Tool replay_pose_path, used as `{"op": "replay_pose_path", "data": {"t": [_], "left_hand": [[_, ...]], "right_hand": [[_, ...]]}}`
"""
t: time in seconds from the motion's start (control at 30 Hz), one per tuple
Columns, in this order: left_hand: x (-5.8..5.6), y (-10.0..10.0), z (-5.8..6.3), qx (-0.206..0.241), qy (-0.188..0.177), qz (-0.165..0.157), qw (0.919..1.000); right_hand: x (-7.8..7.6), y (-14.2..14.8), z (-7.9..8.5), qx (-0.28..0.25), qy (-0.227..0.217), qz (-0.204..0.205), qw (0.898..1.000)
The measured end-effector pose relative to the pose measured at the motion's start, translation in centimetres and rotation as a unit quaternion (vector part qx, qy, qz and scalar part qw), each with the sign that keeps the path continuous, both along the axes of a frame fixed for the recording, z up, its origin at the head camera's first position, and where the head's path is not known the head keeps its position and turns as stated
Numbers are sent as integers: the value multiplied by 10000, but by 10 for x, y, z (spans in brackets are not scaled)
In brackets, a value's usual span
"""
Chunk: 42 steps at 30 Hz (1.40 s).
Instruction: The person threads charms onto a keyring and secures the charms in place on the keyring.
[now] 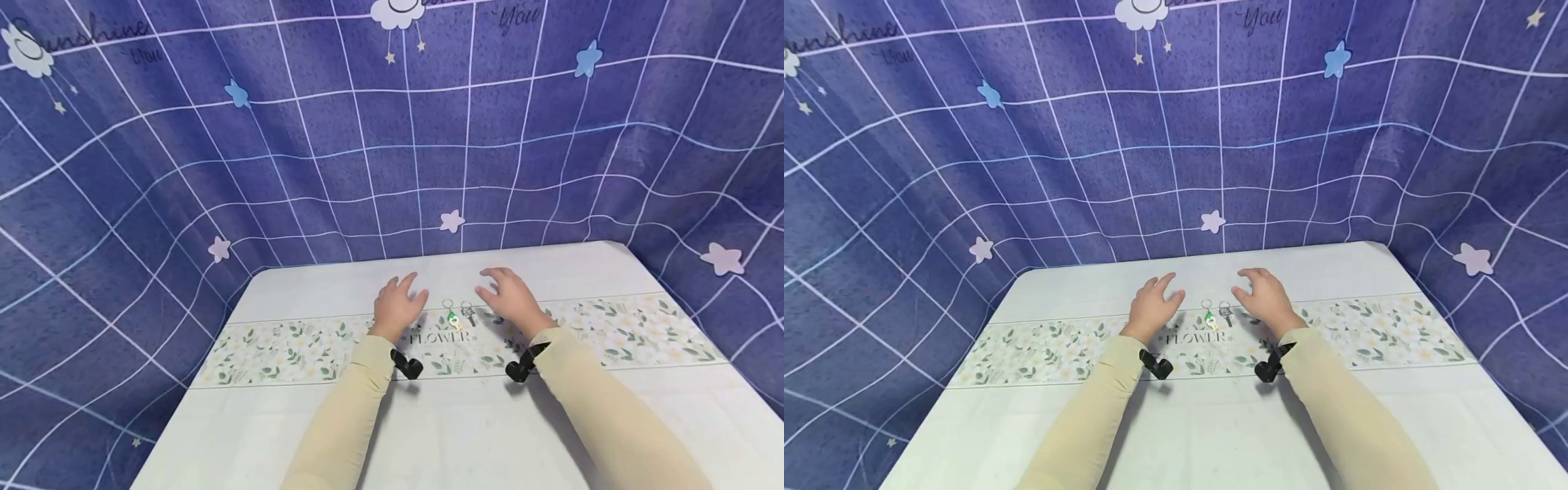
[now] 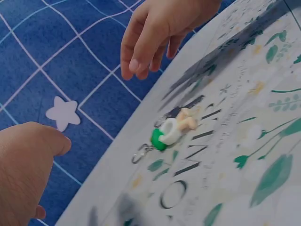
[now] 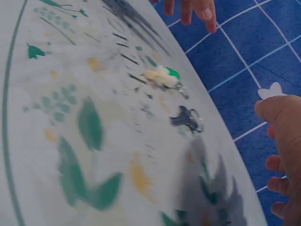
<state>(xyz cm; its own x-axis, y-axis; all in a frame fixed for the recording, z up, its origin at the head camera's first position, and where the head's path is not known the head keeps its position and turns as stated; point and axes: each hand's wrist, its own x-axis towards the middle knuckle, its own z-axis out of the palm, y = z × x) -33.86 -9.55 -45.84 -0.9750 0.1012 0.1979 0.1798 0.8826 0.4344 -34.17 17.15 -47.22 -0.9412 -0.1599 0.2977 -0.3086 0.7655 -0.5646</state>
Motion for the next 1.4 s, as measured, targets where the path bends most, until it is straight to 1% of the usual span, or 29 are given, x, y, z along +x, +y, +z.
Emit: {"op": "replay_pose_path", "data": {"t": [0.17,0.33,0.47,0.6,0.7,0.8,0.9,0.97,1.03,1.2,1.4], "left_hand": [[0,6,-10,-42,131,-69,9999],[-2,15,-19,31,135,-158,9998],[-3,22,-23,22,308,-168,9994],[-1,30,-26,-85,167,-121,9998],[-2,35,-32,-154,22,-88,9998],[-2,39,-35,-162,-43,-76,9998],[-3,43,-35,-169,-108,-88,9998],[-2,44,-34,-166,-178,-126,9996],[-1,46,-32,-150,-287,-176,9993],[2,48,-31,-130,-496,-180,9985],[0,49,-31,-163,-419,-220,9987]], "right_hand": [[-1,-13,-12,-238,-49,72,9997],[0,-20,-23,-361,-164,-46,9992],[2,-24,-26,-231,44,-113,9997],[0,-25,-34,23,406,-101,9991],[-2,-26,-38,208,472,-103,9986],[0,-27,-39,295,484,-93,9983],[1,-28,-39,302,590,-94,9978],[1,-29,-40,333,714,-106,9968],[1,-30,-41,335,741,-111,9966],[0,-31,-40,275,454,-49,9986],[-2,-30,-42,235,255,-187,9992]]}}
